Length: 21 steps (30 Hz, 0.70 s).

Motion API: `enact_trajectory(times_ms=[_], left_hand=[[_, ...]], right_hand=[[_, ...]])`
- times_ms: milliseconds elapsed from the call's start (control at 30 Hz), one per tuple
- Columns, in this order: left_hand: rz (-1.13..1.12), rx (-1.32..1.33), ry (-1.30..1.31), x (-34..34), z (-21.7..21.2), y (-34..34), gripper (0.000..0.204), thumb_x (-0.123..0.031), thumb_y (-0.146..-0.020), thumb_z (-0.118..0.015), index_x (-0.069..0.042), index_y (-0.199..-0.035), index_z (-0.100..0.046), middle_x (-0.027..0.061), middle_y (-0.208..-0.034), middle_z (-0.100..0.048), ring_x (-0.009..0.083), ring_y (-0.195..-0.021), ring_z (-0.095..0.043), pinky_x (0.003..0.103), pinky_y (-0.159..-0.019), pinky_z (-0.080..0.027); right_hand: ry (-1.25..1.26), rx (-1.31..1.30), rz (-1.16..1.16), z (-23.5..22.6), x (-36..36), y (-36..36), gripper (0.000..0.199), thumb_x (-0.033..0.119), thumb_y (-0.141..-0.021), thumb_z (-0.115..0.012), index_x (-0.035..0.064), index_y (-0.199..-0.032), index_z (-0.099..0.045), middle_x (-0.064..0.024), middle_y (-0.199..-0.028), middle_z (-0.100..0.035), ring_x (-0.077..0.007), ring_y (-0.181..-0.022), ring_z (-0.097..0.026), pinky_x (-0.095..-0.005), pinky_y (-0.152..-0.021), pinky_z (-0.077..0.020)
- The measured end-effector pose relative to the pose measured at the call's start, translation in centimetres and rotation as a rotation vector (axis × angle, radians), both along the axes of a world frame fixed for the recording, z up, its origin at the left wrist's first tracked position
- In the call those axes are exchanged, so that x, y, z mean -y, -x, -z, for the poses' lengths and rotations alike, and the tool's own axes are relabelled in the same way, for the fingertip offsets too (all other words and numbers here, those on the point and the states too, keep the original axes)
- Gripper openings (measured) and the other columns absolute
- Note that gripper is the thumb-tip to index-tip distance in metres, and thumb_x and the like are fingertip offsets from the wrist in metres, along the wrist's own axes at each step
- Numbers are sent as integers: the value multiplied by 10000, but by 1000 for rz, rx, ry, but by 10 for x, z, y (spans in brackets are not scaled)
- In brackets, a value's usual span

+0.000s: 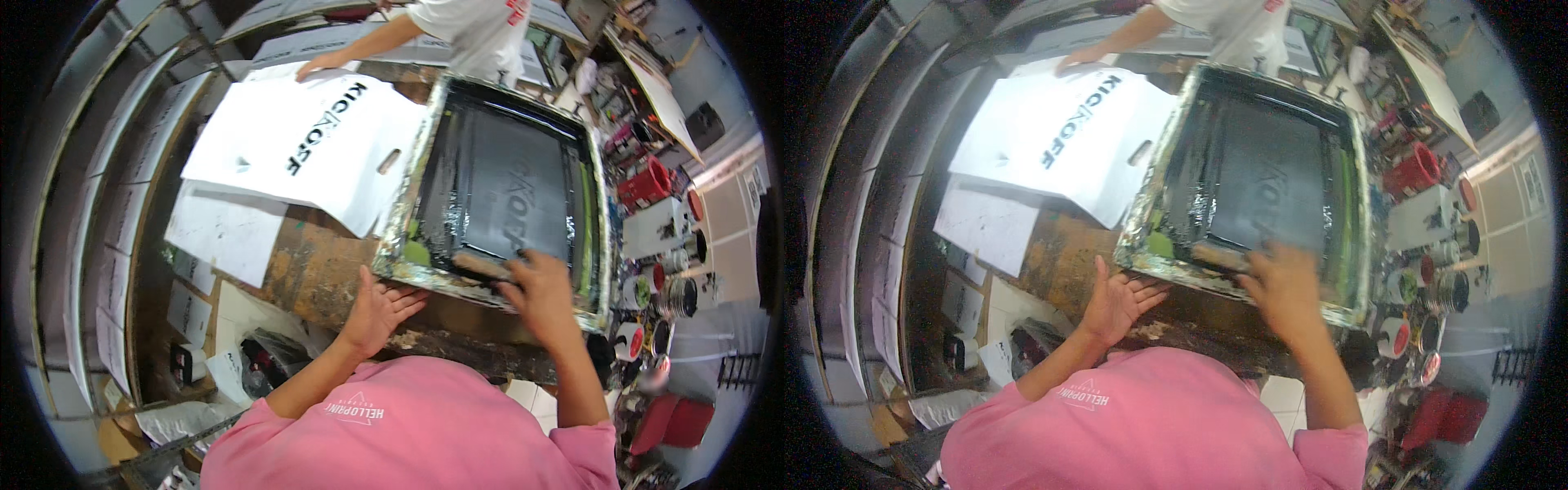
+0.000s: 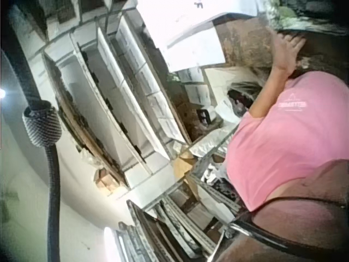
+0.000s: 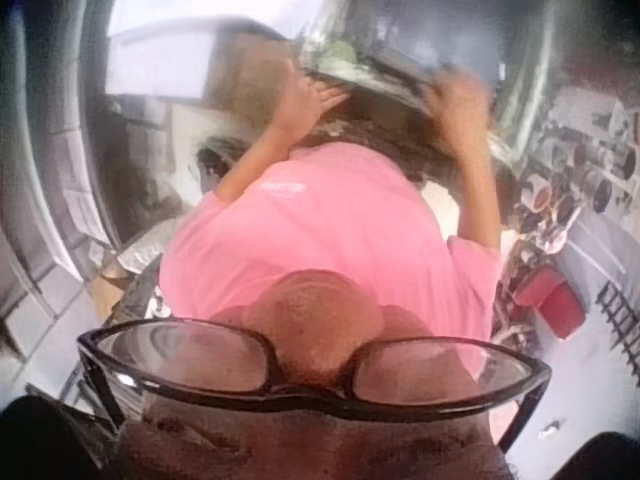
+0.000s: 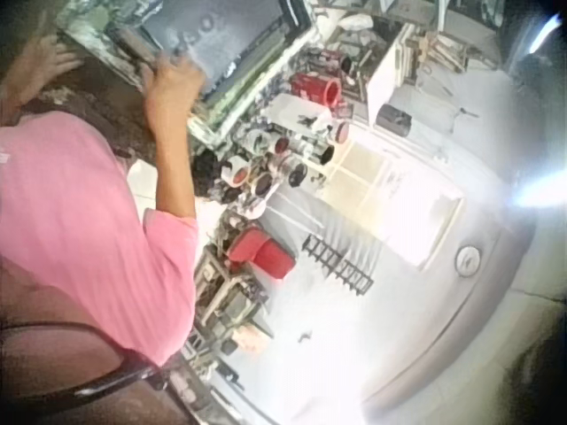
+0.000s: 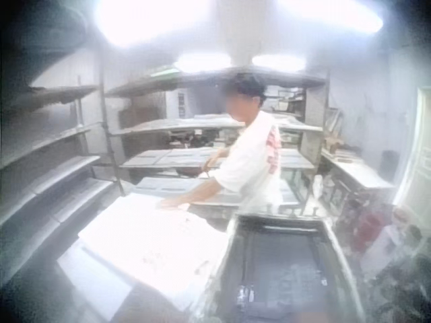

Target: The person performs screen printing on white plastic bags by placing a bag under a screen, applying black ink using a squeegee with a sweeping motion, and then lifting the screen to set the printed bag aside.

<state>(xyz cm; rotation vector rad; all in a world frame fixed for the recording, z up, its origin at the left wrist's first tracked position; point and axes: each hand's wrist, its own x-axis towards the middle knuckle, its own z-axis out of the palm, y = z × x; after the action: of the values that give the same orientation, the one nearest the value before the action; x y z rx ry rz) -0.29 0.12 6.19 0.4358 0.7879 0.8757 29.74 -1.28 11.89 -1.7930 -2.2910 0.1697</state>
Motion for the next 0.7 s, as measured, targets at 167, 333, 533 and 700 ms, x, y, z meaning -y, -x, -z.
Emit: enact_trajectory(times_ms=[167,333,533,700], left_hand=[[-13,-97,137,0,53,-1,1202,-910,-904,-362,115,-1526,-272,328,-1472,-481,438,-1368,-527,550,-1184,-416],[-21,-171,106,3,66,1,1183,-906,-922,-303,110,-1529,-268,331,-1478,-476,437,-1368,-529,557,-1156,-444],[-64,-233,160,2,59,-4,1099,-840,-982,-232,140,-1466,-348,333,-1433,-522,437,-1304,-583,565,-1133,-480],[-45,-210,99,4,62,-3,1105,-839,-984,-233,139,-1492,-322,329,-1451,-510,434,-1317,-578,560,-1126,-486]], right_hand=[[154,-128,33,52,10,19,465,273,-820,-814,81,-1219,-670,-113,-1072,-628,-336,-1011,-612,-460,-826,-538],[-13,-90,9,82,-35,0,538,237,-752,-855,94,-1229,-650,-95,-1018,-599,-323,-959,-606,-445,-793,-539],[-207,-27,-5,103,-154,-37,492,234,-762,-848,120,-1199,-655,-89,-1005,-609,-321,-949,-625,-449,-767,-542],[-331,47,8,111,-264,-69,324,343,-872,-776,134,-1102,-683,-86,-968,-631,-322,-941,-665,-464,-759,-564]])
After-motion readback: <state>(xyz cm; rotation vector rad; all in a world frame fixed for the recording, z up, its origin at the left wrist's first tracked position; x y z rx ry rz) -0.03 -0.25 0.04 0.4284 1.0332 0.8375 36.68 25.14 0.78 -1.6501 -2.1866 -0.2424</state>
